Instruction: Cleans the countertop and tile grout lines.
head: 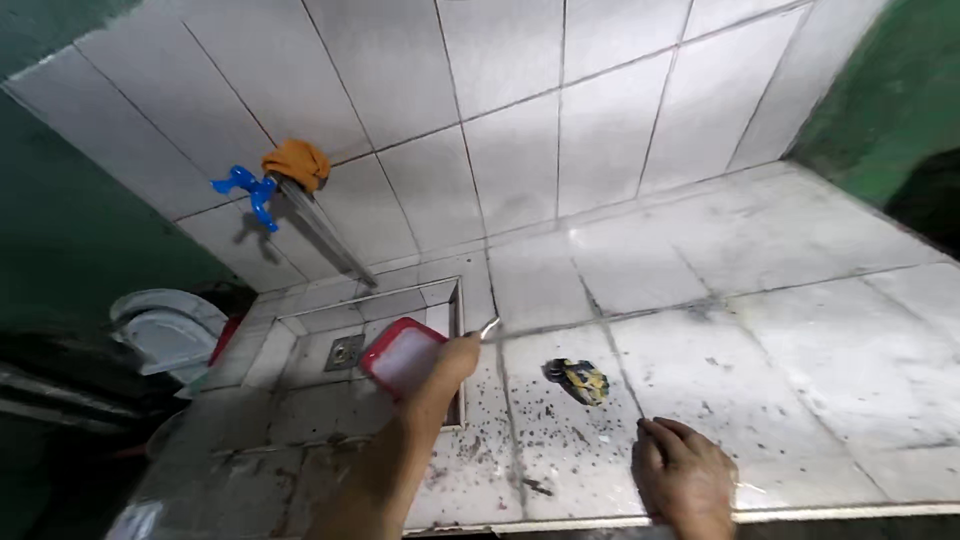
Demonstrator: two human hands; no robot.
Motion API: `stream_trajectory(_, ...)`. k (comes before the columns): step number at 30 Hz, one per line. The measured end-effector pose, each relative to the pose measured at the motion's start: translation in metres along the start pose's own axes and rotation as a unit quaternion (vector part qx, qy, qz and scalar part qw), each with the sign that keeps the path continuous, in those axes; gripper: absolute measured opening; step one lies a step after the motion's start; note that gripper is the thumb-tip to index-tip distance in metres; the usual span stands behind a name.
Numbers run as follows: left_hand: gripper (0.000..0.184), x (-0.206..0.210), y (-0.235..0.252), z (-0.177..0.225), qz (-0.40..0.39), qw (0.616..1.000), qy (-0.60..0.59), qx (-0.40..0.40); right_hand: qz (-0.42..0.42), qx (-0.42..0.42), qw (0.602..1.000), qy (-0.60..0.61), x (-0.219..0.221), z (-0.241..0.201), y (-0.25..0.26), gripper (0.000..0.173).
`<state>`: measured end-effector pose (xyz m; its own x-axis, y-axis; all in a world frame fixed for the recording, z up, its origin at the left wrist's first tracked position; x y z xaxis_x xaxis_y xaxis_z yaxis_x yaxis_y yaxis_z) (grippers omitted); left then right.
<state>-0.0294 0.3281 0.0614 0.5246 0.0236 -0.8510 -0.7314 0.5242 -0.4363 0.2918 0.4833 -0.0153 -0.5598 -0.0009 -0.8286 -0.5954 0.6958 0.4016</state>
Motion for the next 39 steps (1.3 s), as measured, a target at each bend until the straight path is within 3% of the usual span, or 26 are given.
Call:
stream_trajectory(4, 0.047, 0.007, -0.030, 0.023, 0.046, 0.997, -0.058, 0.016, -0.018, -0.006, 1.000, 0.005, -0.005, 0.000, 0.001, 0.030)
stream_trajectory(7, 0.043, 0.019, -0.037, 0.008, 0.078, 0.994, -0.063, 0.036, -0.013, -0.022, 1.000, 0.001, -0.001, 0.002, 0.001, 0.029)
stream_trajectory(11, 0.044, 0.029, -0.029, -0.002, 0.036, 0.999, -0.028, 0.009, 0.008, -0.035, 0.999, -0.022, 0.003, 0.001, -0.001, 0.031)
stream_trajectory(18, 0.055, 0.048, 0.011, 0.095, -0.011, 0.992, 0.043, 0.120, 0.018, -0.043, 0.998, -0.036, 0.009, 0.002, -0.004, 0.034)
stream_trajectory(24, 0.053, 0.006, 0.024, 0.061, -0.046, 0.977, 0.145, 0.147, 0.013, -0.034, 0.998, -0.052, 0.008, -0.002, -0.002, 0.037)
stream_trajectory(31, 0.061, 0.037, 0.041, 0.132, -0.080, 0.969, 0.088, 0.217, 0.006, -0.033, 0.997, -0.070, 0.007, -0.001, -0.003, 0.037)
stream_trajectory(36, 0.056, 0.011, 0.043, 0.083, -0.071, 0.965, 0.133, 0.214, 0.002, -0.033, 0.997, -0.073, 0.008, -0.001, -0.004, 0.037)
stream_trajectory(39, 0.058, 0.009, 0.033, 0.088, -0.072, 0.971, 0.132, 0.188, -0.001, -0.027, 0.997, -0.071, 0.007, -0.002, -0.004, 0.036)
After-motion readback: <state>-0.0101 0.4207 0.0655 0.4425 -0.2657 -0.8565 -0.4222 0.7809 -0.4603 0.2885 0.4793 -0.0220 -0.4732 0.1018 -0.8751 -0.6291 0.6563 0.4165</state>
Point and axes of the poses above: each hand's wrist, its own y-axis towards the middle knuckle, its own x-axis out of the palm, z = x × y, the point moved 3 cm from there along y, towards the middle knuckle, and after that the axes turned 8 degrees about -y, right-handed, at the moved point
